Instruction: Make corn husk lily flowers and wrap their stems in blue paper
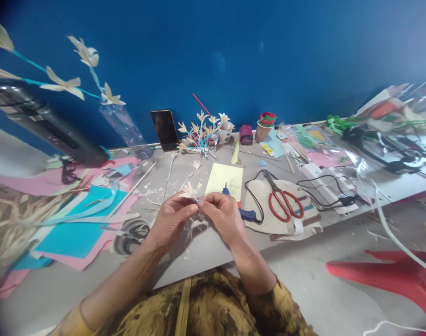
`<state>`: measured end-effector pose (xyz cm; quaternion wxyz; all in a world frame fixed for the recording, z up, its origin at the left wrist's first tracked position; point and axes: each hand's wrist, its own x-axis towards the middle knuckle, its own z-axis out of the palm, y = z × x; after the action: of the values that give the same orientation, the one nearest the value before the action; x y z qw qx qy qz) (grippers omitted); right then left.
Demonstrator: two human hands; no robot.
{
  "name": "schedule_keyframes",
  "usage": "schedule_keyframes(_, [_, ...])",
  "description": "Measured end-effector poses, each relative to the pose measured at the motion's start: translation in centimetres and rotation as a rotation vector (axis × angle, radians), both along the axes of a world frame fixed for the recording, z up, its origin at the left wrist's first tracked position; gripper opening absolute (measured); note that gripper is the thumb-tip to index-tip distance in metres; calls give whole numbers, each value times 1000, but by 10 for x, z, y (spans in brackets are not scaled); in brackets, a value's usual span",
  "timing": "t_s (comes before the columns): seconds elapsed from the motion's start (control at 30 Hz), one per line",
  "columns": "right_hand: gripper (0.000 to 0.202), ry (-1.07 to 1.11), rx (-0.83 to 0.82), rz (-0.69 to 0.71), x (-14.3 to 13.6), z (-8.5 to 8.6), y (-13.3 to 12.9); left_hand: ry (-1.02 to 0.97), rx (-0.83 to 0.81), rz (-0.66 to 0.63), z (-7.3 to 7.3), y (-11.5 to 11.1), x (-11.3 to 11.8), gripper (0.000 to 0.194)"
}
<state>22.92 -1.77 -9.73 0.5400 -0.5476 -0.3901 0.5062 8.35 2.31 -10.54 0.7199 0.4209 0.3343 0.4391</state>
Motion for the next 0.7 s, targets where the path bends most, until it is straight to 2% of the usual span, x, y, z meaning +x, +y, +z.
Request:
schedule_keyframes(0.13, [14,-169,83,-110,-7,1,-2,18,-101,110,-3,-3,5,23])
schedule_keyframes(0.23, [11,-322,118,-175,-11,1,-4,-25,-139,131,-2,-5,8,25])
schedule_keyframes(0.33, [10,-378,131,-207,-13,1,-5,-59,-153,127,-1,-6,8,25])
schedule_keyframes(0.53, [13,-236,42,-139,-12,0,-3,-76,-183,26,2,-5,6,24])
schedule_keyframes(0.7, [16,-35,-5,-30,-10,-9,-1,-89,-192,-75,3,-4,4,26])
